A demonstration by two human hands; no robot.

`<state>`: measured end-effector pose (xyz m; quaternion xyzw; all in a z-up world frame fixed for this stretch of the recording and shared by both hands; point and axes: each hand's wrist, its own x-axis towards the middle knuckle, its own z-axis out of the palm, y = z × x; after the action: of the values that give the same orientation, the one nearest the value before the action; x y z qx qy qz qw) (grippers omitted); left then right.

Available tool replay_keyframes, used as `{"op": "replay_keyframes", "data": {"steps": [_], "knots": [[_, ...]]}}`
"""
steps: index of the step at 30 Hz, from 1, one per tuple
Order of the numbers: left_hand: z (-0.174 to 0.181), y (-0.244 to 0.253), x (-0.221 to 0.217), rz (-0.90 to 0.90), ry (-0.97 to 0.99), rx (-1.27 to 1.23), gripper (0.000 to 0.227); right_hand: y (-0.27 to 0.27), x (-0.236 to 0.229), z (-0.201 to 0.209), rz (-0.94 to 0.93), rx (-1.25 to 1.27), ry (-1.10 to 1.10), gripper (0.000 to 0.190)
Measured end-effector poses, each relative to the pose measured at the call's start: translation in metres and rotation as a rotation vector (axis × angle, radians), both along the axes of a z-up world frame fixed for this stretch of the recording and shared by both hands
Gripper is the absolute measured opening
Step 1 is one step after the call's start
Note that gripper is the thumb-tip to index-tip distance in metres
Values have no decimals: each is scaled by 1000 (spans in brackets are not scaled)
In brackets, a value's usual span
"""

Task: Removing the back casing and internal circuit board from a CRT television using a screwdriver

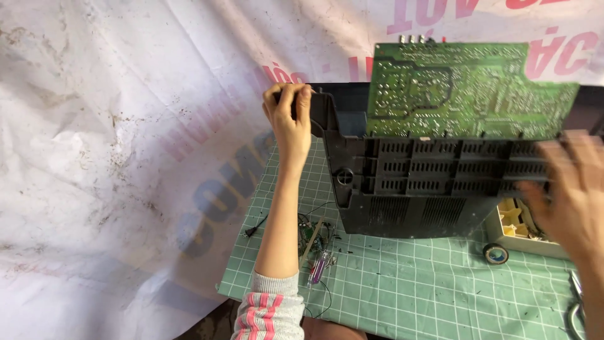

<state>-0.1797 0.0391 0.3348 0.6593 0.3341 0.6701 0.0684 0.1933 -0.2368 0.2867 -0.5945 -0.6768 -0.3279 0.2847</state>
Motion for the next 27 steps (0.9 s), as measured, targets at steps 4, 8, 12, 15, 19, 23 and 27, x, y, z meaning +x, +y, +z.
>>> {"op": "replay_keyframes", "data": {"steps": [4,8,12,15,19,23,27], "knots": [[-9,39,2,-70,-43,-129,36,37,-6,-15,64,-186,73,93],[-10,57,-3,8,-49,-178,28,76,13,-26,57,-62,33,79],[-11,69,-12,36,-88,-374,31,110,26,-22,83,-63,27,85],[-21,79,-16,56,-84,-344,30,118,27,-15,144,-120,47,92],[-24,85,-18,69,-61,-323,28,128,25,-19,125,-134,59,104],[-13,63,-19,38,-28,-347,32,127,19,-22,117,-122,99,102],[-11,54,-28,-29,-30,-367,41,110,26,-37,161,160,280,103]]}}
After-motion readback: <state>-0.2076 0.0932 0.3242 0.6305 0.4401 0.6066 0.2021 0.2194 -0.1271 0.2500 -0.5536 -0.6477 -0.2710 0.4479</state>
